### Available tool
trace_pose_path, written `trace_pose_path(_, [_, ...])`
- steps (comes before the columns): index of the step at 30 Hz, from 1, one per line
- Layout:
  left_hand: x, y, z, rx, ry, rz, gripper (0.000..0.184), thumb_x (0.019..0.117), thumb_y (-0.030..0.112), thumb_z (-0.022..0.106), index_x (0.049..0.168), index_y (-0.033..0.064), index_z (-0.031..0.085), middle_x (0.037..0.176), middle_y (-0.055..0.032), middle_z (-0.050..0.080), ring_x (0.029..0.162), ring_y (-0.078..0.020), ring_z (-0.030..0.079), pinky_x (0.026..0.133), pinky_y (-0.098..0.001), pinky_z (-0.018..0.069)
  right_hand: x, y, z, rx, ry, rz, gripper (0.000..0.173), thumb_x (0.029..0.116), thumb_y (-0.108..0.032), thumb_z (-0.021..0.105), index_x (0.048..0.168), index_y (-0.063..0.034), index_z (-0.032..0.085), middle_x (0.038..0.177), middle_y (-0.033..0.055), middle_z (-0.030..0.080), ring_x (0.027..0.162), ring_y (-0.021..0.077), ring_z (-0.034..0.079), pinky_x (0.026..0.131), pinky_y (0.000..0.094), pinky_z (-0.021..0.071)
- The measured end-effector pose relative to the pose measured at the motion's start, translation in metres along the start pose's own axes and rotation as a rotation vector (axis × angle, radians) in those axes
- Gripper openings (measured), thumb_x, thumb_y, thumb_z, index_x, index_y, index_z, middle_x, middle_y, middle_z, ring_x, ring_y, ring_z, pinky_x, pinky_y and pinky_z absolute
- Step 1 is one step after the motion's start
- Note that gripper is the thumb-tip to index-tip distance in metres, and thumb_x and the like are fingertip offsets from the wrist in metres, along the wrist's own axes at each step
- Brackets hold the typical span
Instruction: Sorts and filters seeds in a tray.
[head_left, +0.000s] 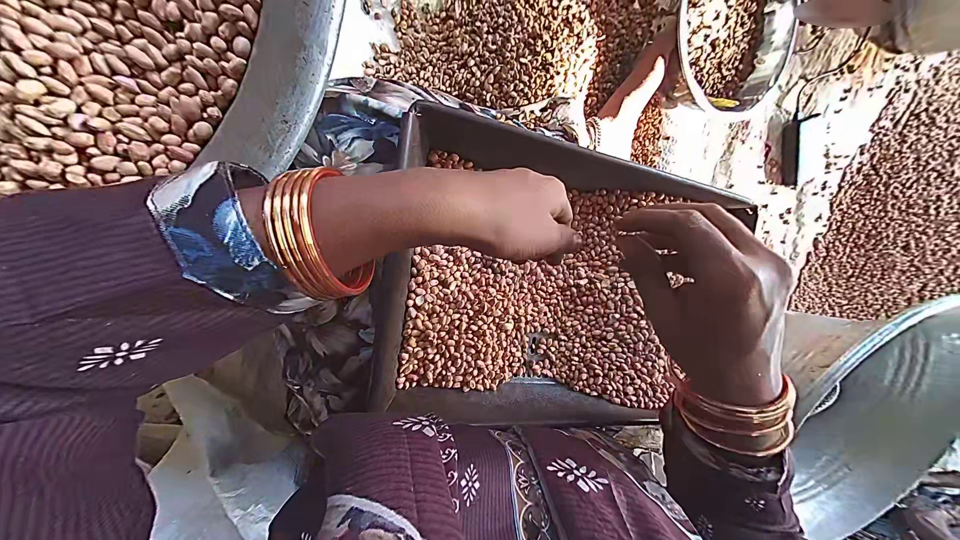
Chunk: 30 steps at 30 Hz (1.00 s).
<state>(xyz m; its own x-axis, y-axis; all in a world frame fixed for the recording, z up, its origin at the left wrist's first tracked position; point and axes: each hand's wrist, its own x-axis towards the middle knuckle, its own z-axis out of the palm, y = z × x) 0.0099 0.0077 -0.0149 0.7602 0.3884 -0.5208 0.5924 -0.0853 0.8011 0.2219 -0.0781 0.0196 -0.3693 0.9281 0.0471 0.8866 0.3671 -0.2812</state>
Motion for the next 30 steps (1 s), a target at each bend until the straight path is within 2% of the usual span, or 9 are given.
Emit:
trace_pose_path(2, [0.001,-0.001,-0.002,0.104,0.057,0.01,0.033,0.1108,0.029,0.046,0.095,0.0127,0.07,0.077,0.0021,0.059,0.07,-0.0087,0.054,0.065,-0.0318,0.0429,0.005,0.015,0.006,-0.108,-0.114,0.142,0.022,0.1061,-0.02,0.055,0.114,-0.0058,0.07,0.101,0.0156,0.072,0.078,0.0281,0.073,0.065,0.0448,0.0593])
trace_pose_path(5, [0.001,0.001,-0.007,-0.118,0.102,0.002,0.034,0.1111,0.025,0.045,0.099,0.0126,0.074,0.072,0.0041,0.058,0.057,-0.0042,0.046,0.055,-0.0226,0.0368,0.01,0.018,0.041,-0.256,-0.376,0.385,0.026,0.1075,-0.021,0.052,0.115,0.0035,0.059,0.101,0.0261,0.065,0.078,0.0451,0.069,0.063,0.0602,0.0538])
trace_pose_path(11, [-0.002,0.001,-0.012,-0.749,0.248,0.014,0.033,0.1098,0.02,0.045,0.09,0.0105,0.07,0.068,0.0036,0.055,0.052,-0.0011,0.044,0.045,-0.0132,0.0305,0.008,0.001,0.064,0.394,-0.349,0.023,0.04,0.1027,-0.009,0.048,0.142,-0.0052,0.049,0.123,0.0118,0.063,0.082,0.0143,0.07,0.071,0.0348,0.0632])
trace_pose_path(14, [-0.003,0.004,-0.016,-0.904,0.33,-0.047,0.028,0.1105,0.019,0.043,0.104,0.0099,0.068,0.071,0.0025,0.053,0.05,-0.0016,0.043,0.044,-0.0131,0.0328,0.005,0.011,0.045,0.073,-0.251,0.142,0.031,0.1059,-0.012,0.046,0.134,-0.0069,0.06,0.11,0.0125,0.068,0.072,0.0228,0.068,0.06,0.0411,0.0563])
trace_pose_path(17, [-0.005,0.006,-0.018,-0.895,0.359,-0.055,0.027,0.1107,0.015,0.042,0.112,0.0094,0.069,0.075,0.0012,0.057,0.053,-0.0024,0.046,0.046,-0.0135,0.0345,-0.001,0.011,0.045,-0.201,-0.557,0.412,0.03,0.1086,-0.029,0.05,0.115,-0.0012,0.06,0.094,0.0205,0.067,0.082,0.04,0.07,0.069,0.0566,0.0547])
trace_pose_path(20, [-0.003,0.003,-0.016,-0.741,0.34,-0.011,0.028,0.1107,0.016,0.043,0.106,0.0093,0.07,0.078,0.0009,0.062,0.06,-0.0033,0.053,0.051,-0.0144,0.0381,-0.011,-0.007,0.055,0.055,-0.784,0.218,0.031,0.1072,-0.03,0.051,0.113,-0.0022,0.063,0.094,0.0161,0.068,0.084,0.0328,0.071,0.073,0.0488,0.0567])
trace_pose_path(24, [-0.001,0.0,-0.014,-0.53,0.288,0.019,0.028,0.1095,0.02,0.049,0.099,0.01,0.073,0.077,0.0021,0.062,0.061,-0.0033,0.054,0.053,-0.0152,0.0413,-0.011,-0.008,0.057,0.575,-0.483,-0.088,0.024,0.1032,-0.014,0.056,0.123,-0.0045,0.064,0.107,0.0098,0.069,0.073,0.0119,0.071,0.066,0.03,0.0638])
trace_pose_path(27, [0.001,-0.004,-0.013,-0.259,0.291,0.041,0.028,0.1086,0.026,0.052,0.095,0.0136,0.073,0.074,0.0045,0.06,0.06,-0.0025,0.05,0.054,-0.0205,0.0379,0.006,0.011,0.047,0.283,-0.206,-0.004,0.021,0.0998,-0.01,0.063,0.119,-0.0055,0.069,0.107,0.0116,0.068,0.075,0.0167,0.071,0.065,0.0331,0.0626])
trace_pose_path(30, [0.002,-0.007,-0.012,0.098,0.256,0.016,0.026,0.1084,0.028,0.053,0.1,0.0124,0.071,0.083,0.0012,0.062,0.075,-0.0095,0.057,0.068,-0.0322,0.046,0.02,0.03,0.045,0.091,-0.17,-0.006,0.017,0.0995,-0.011,0.064,0.114,-0.0072,0.073,0.105,0.013,0.07,0.078,0.0235,0.07,0.066,0.0395,0.0594])
